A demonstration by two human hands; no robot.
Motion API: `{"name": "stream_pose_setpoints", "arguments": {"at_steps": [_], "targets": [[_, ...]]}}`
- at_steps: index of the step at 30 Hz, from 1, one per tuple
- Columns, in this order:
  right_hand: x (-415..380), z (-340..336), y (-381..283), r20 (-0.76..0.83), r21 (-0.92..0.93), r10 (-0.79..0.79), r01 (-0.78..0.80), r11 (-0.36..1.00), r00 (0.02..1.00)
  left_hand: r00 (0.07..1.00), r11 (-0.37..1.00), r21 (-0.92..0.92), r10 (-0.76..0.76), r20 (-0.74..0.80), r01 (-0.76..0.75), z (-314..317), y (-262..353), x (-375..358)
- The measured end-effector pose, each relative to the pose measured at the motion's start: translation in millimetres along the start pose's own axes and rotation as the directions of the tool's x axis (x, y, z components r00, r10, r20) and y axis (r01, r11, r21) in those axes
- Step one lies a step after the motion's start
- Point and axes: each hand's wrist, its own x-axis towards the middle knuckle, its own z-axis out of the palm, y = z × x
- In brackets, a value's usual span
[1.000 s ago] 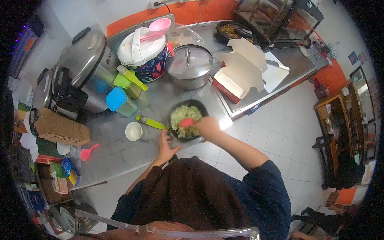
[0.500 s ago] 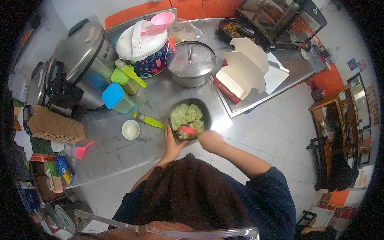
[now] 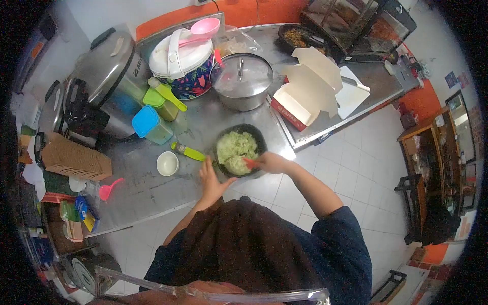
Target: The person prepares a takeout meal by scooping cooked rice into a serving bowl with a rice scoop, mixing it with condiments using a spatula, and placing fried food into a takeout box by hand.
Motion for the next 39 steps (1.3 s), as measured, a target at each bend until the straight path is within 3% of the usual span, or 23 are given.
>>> {"name": "stream_pose_setpoints", "arguments": {"at_steps": [2, 4, 6, 8, 10, 12, 14, 16, 18, 19, 20, 22, 23, 24, 25, 27, 28, 30, 31, 33, 36, 38, 39], "targets": [[0, -7, 10, 0.001, 0.016, -0.012, 0.011, 1.000, 1.000, 0.975, 0.992, 0.127, 0.036, -0.220, -0.008, -26, -4, -4], [-3, -12, 14, -0.064, 0.180, 0.145, -0.131, 0.975, 0.987, 0.909, 0.950, 0.296, 0.033, -0.416, 0.101, -36, -45, -13], [-6, -13, 13, -0.080, 0.256, 0.230, -0.203, 0.945, 0.970, 0.800, 0.942, 0.235, -0.052, -0.598, 0.238, -54, -66, -15], [-11, -13, 16, -0.071, 0.519, 0.310, -0.230, 0.823, 0.948, 0.773, 0.970, 0.149, -0.057, -0.631, 0.193, -60, -91, -10], [-14, -6, 12, -0.106, 0.580, 0.347, -0.225, 0.783, 0.932, 0.748, 0.987, 0.061, -0.070, -0.660, 0.147, -60, -118, -5], [-17, 0, 9, -0.144, 0.633, 0.384, -0.213, 0.744, 0.912, 0.797, 0.972, -0.221, -0.192, -0.573, 0.075, -59, -131, 4], [-20, 5, 5, -0.140, 0.755, 0.443, -0.194, 0.627, 0.886, 0.796, 0.978, -0.200, -0.168, -0.581, 0.061, -60, -133, 8], [-24, 7, -1, -0.167, 0.754, 0.440, -0.174, 0.634, 0.882, 0.797, 0.983, -0.178, -0.141, -0.587, 0.043, -63, -127, 12], [-29, 7, -10, -0.168, 0.784, 0.487, -0.183, 0.593, 0.857, 0.785, 0.998, -0.039, 0.012, -0.620, -0.046, -62, -112, 16], [-31, 7, -11, -0.184, 0.782, 0.460, -0.155, 0.604, 0.869, 0.797, 0.987, -0.112, 0.022, -0.604, -0.113, -69, -75, 19], [-32, 5, -18, -0.191, 0.783, 0.461, -0.148, 0.604, 0.867, 0.835, 0.984, -0.055, 0.115, -0.538, -0.171, -68, -56, 24], [-35, 8, -35, -0.373, 0.685, 0.375, -0.020, 0.728, 0.849, 0.919, 0.964, 0.002, 0.253, -0.304, -0.265, -67, -19, 36], [-30, 16, -19, -0.477, 0.573, 0.283, 0.050, 0.818, 0.832, 0.935, 0.947, -0.054, 0.304, -0.183, -0.318, -63, 2, 44], [-34, 16, -30, -0.479, 0.576, 0.287, 0.050, 0.816, 0.830, 0.976, 0.952, -0.213, 0.215, -0.041, -0.219, -58, 20, 48], [-38, 15, -51, -0.551, 0.381, 0.266, -0.045, 0.924, 0.791, 0.972, 0.938, -0.257, 0.234, -0.033, -0.234, -45, 25, 54], [-36, 21, -68, -0.689, -0.085, 0.106, -0.224, 0.971, 0.717, 0.963, 0.916, -0.301, 0.268, -0.025, -0.263, -30, 33, 61], [-38, 23, -72, -0.702, -0.201, -0.019, -0.173, 0.964, 0.711, 0.969, 0.909, -0.341, 0.248, -0.020, -0.239, -27, 38, 62], [-38, 27, -72, -0.720, -0.268, -0.075, -0.177, 0.947, 0.690, 0.972, 0.898, -0.381, 0.235, -0.008, -0.220, -21, 40, 65], [-40, 25, -70, -0.723, -0.268, -0.072, -0.182, 0.946, 0.688, 0.969, 0.871, -0.433, 0.246, -0.022, -0.231, -17, 35, 65], [-45, 26, -66, -0.745, -0.120, 0.099, -0.278, 0.953, 0.660, 0.968, 0.846, -0.482, 0.248, -0.025, -0.229, -18, 37, 61], [-48, 25, -56, -0.708, 0.058, 0.250, -0.298, 0.953, 0.661, 0.950, 0.887, -0.359, 0.312, 0.003, -0.290, -22, 40, 62], [-42, 34, -41, -0.711, 0.127, 0.241, -0.217, 0.968, 0.661, 0.904, 0.871, -0.268, 0.428, 0.004, -0.412, -17, 37, 66], [-36, 42, -36, -0.632, 0.169, 0.224, -0.150, 0.974, 0.742, 0.903, 0.870, -0.271, 0.430, 0.006, -0.412, -15, 37, 66]]}}
